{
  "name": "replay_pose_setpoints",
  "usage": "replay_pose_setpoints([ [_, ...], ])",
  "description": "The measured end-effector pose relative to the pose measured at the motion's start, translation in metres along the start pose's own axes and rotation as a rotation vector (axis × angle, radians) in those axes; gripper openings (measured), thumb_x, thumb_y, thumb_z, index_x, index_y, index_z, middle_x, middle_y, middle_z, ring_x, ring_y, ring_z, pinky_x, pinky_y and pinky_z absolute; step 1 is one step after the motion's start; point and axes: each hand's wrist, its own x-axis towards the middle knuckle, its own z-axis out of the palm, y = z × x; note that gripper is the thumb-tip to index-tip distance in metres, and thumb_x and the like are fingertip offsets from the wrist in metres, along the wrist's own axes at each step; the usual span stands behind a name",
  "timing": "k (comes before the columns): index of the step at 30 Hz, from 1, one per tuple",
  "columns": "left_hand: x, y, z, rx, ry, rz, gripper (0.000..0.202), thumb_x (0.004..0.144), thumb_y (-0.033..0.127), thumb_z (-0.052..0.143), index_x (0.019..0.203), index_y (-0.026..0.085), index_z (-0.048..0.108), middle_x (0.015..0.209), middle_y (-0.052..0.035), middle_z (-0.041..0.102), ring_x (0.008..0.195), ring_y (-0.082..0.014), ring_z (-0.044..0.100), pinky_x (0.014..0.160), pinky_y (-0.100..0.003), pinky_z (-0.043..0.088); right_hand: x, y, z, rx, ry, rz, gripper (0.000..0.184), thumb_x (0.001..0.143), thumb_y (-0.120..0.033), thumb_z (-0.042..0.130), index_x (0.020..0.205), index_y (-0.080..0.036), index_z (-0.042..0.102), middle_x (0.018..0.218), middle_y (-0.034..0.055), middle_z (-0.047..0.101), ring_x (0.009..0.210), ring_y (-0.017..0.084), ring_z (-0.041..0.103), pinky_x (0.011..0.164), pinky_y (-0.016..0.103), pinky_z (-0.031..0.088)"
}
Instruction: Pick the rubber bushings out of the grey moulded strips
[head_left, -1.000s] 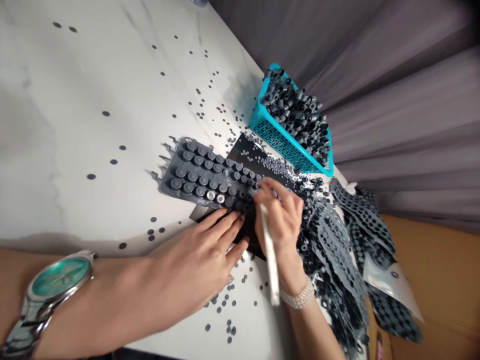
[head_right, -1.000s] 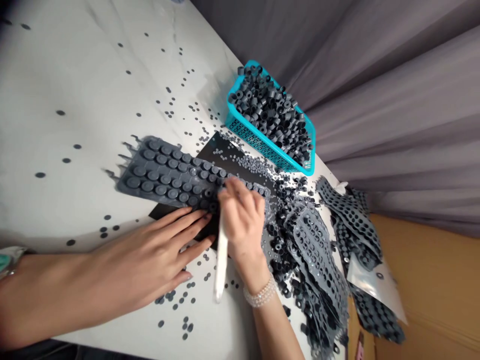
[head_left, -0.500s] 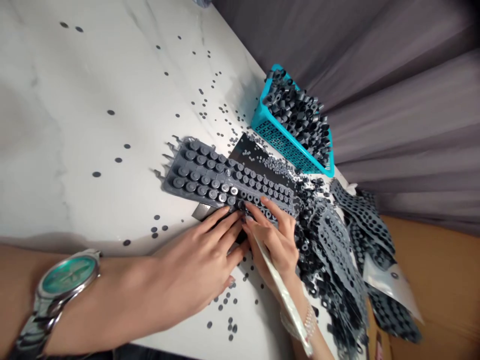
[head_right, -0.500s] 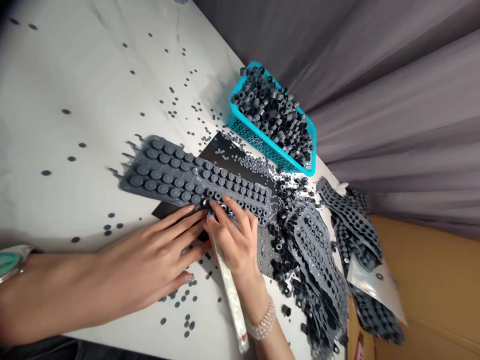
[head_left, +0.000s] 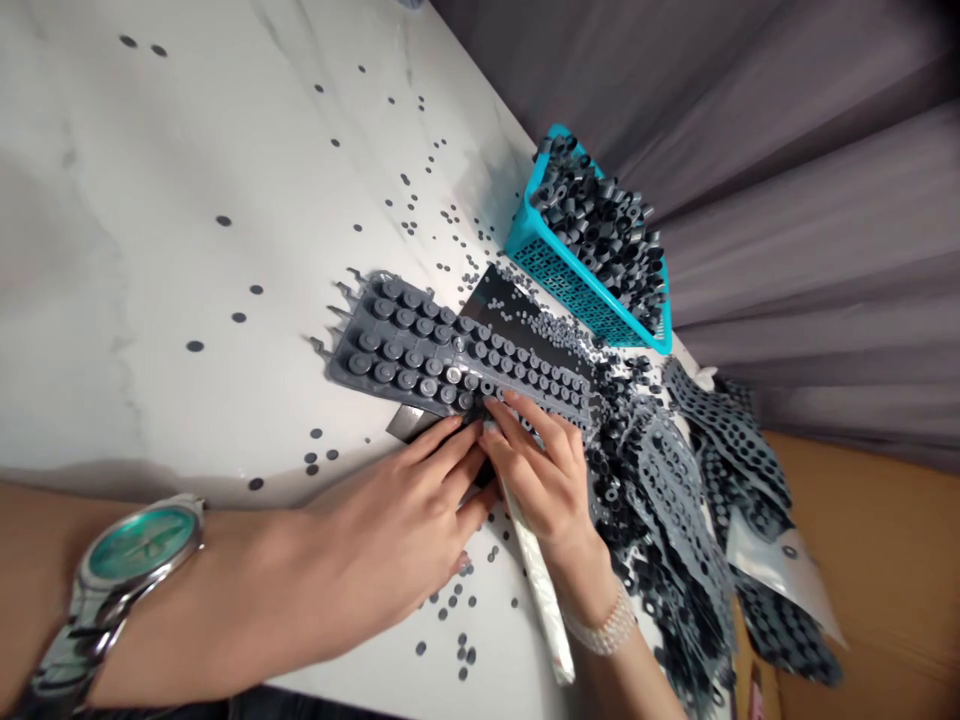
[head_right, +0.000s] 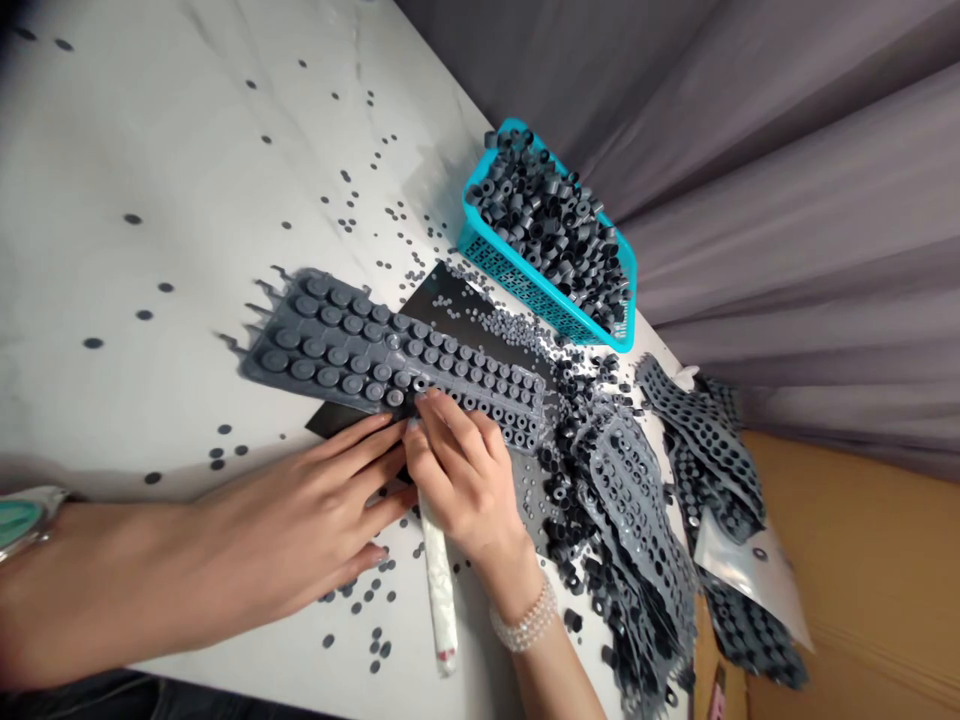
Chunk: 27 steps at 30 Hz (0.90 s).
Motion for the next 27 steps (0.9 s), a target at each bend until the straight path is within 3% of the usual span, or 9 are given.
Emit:
replay_pose_setpoints([
  [3,0.0,-0.001,0.001,-0.005,-0.026,0.005,0.042,0.088,0.043,0.054,0.113,0.013,0.067,0.117,-0.0163,0.069,0.111,-0.0319,0.06,0.107,-0.046,0.027,0.002,0.002,0.003,-0.037,-0.002,-0.036,0.019,0.094,-0.008,0.047,0.105,-0.014,0.061,0.115,0.0161,0.071,0.121,0.023,0.058,0.091,0.037,0.049],
  [6,-0.001,-0.001,0.002,-0.018,-0.049,0.001,0.047,0.091,0.043,0.047,0.122,0.011,0.062,0.128,-0.0204,0.062,0.12,-0.034,0.055,0.108,-0.047,0.026,0.006,0.007,0.005,-0.018,0.091,0.041,0.02,0.092,-0.009,0.052,0.106,-0.019,0.061,0.118,0.0108,0.069,0.115,0.021,0.062,0.087,0.034,0.053],
  [9,-0.004,-0.002,0.002,-0.035,-0.071,0.024,0.052,0.092,0.043,0.047,0.131,0.011,0.056,0.135,-0.022,0.057,0.127,-0.0349,0.05,0.11,-0.048,0.024,0.013,0.016,0.004,-0.001,0.317,0.273,0.025,0.09,-0.008,0.054,0.105,-0.026,0.062,0.128,0.0051,0.062,0.107,0.02,0.067,0.086,0.035,0.056],
  [11,-0.005,-0.002,0.001,-0.046,-0.076,0.041,0.054,0.091,0.044,0.049,0.133,0.01,0.055,0.136,-0.0228,0.056,0.129,-0.0355,0.049,0.11,-0.048,0.023,0.016,0.022,0.001,0.023,0.38,0.474,0.021,0.089,-0.01,0.056,0.099,-0.026,0.062,0.129,0.0043,0.06,0.106,0.021,0.068,0.088,0.039,0.057],
  [13,-0.005,-0.002,0.0,-0.061,-0.058,0.037,0.054,0.091,0.044,0.05,0.131,0.01,0.056,0.135,-0.0223,0.057,0.128,-0.0354,0.049,0.11,-0.048,0.023,0.017,0.023,-0.005,0.125,0.314,0.662,0.011,0.089,-0.016,0.058,0.092,-0.025,0.062,0.126,0.0043,0.063,0.111,0.023,0.066,0.091,0.042,0.056],
  [16,0.001,-0.006,-0.005,-0.121,-0.004,0.017,0.042,0.091,0.039,0.051,0.123,0.014,0.062,0.128,-0.0155,0.063,0.122,-0.0309,0.053,0.107,-0.047,0.028,0.014,0.018,-0.013,0.403,0.185,0.824,0.005,0.09,-0.024,0.058,0.086,-0.023,0.061,0.111,0.0048,0.07,0.125,0.025,0.057,0.1,0.045,0.052],
  [19,0.012,-0.016,-0.013,-0.22,0.041,0.038,0.022,0.087,0.021,0.055,0.103,0.016,0.069,0.108,-0.0075,0.07,0.106,-0.024,0.058,0.093,-0.039,0.039,0.007,0.011,-0.02,0.7,0.237,0.944,0.01,0.093,-0.026,0.056,0.084,-0.022,0.058,0.107,0.0042,0.072,0.121,0.025,0.06,0.102,0.047,0.051],
  [22,0.024,-0.03,-0.019,-0.336,0.088,-0.037,0.018,0.085,0.008,0.055,0.088,0.017,0.07,0.084,-0.0018,0.068,0.086,-0.0178,0.058,0.076,-0.032,0.042,0.001,0.007,-0.028,0.874,0.269,0.974,0.009,0.094,-0.026,0.055,0.085,-0.023,0.056,0.105,0.0041,0.072,0.111,0.025,0.067,0.096,0.045,0.056],
  [27,0.035,-0.042,-0.019,-0.481,0.178,-0.216,0.021,0.091,0.015,0.054,0.108,0.016,0.067,0.083,0.0011,0.067,0.08,-0.013,0.06,0.075,-0.029,0.046,0.003,-0.006,-0.038,0.935,0.226,0.966,0.007,0.094,-0.022,0.053,0.088,-0.023,0.056,0.101,0.0053,0.075,0.103,0.024,0.071,0.096,0.045,0.057],
])
